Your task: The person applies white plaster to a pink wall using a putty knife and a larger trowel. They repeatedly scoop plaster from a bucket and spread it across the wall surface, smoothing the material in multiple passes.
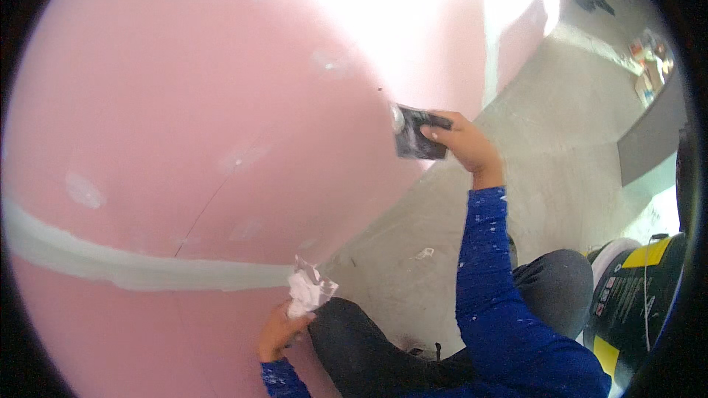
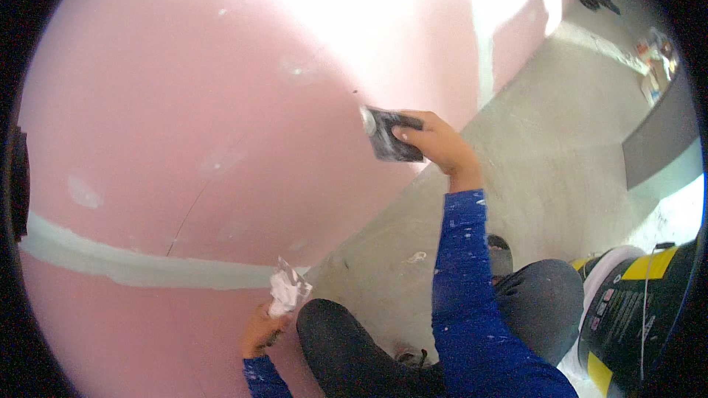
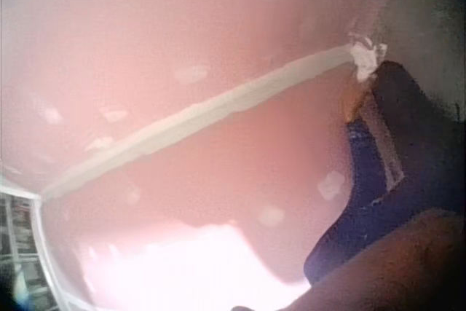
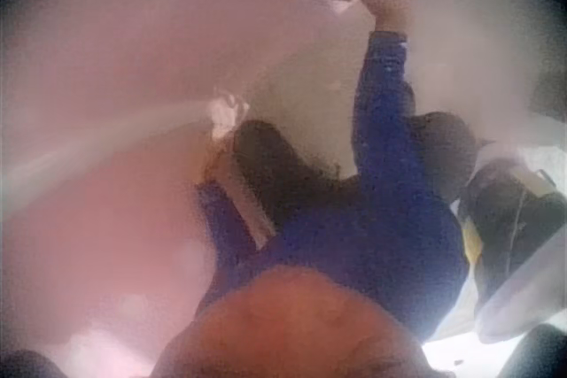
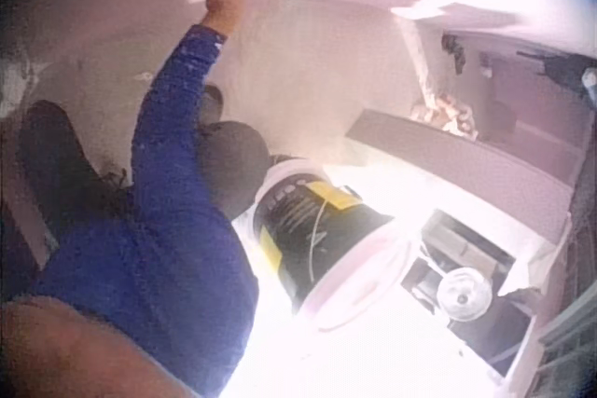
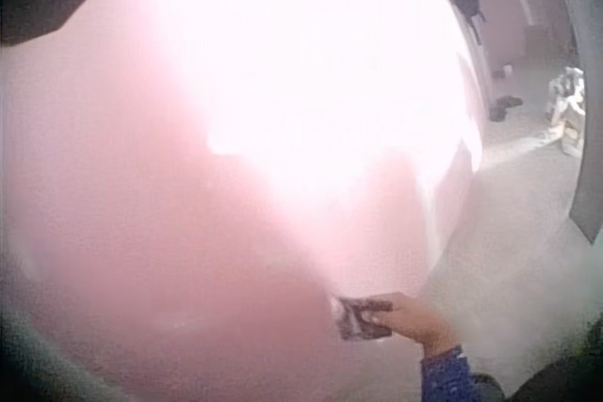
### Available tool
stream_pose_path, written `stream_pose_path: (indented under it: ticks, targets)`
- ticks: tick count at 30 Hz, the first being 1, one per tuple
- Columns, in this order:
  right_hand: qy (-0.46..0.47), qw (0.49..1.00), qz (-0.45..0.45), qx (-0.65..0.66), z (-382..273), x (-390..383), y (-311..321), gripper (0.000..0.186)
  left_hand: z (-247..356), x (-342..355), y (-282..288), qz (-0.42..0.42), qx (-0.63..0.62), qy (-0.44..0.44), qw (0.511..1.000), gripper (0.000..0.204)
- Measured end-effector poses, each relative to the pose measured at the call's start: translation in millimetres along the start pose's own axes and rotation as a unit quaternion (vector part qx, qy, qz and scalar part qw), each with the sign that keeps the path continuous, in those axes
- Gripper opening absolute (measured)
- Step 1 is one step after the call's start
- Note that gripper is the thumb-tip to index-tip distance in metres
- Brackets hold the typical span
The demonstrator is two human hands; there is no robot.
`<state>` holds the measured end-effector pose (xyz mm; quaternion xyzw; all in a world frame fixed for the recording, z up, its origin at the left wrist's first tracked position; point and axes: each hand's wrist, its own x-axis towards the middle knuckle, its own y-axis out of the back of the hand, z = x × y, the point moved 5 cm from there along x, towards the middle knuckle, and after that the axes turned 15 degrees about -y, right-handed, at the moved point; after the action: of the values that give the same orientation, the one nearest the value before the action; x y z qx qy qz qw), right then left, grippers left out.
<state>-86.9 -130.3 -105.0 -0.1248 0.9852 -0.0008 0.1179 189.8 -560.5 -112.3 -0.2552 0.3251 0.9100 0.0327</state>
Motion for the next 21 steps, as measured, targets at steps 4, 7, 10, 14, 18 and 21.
stream_pose_path:
  ticks: [4,7,10,14,18,21]
  targets:
    - [0.14,0.966,0.216,0.018,36.2,38.9,-46.9,0.042,-46.0,15.1,-24.1,0.01,0.015,-0.054,0.998,0.037]
    - [0.255,0.897,0.357,-0.06,24.1,39.6,-69.2,0.048,-74.0,17.8,-33.0,0.037,0.013,-0.004,0.999,0.032]
    - [0.179,0.896,0.4,-0.071,3.7,46.9,-87.0,0.06,-77.7,15.0,-43.0,0.053,-0.007,-0.007,0.999,0.029]
    - [0.147,0.859,0.483,-0.084,-7.7,59.4,-119.7,0.071,-65.4,11.2,-43.5,0.069,-0.032,-0.029,0.997,0.029]
    - [0.138,0.87,0.459,-0.115,9.5,46.7,-128.4,0.07,-62.6,3.7,-61.9,0.082,-0.033,0.003,0.996,0.025]
    - [0.163,0.887,0.424,-0.087,12.3,18.6,-122.5,0.068,-66.3,3.5,-76.9,0.095,-0.109,-0.009,0.989,0.02]
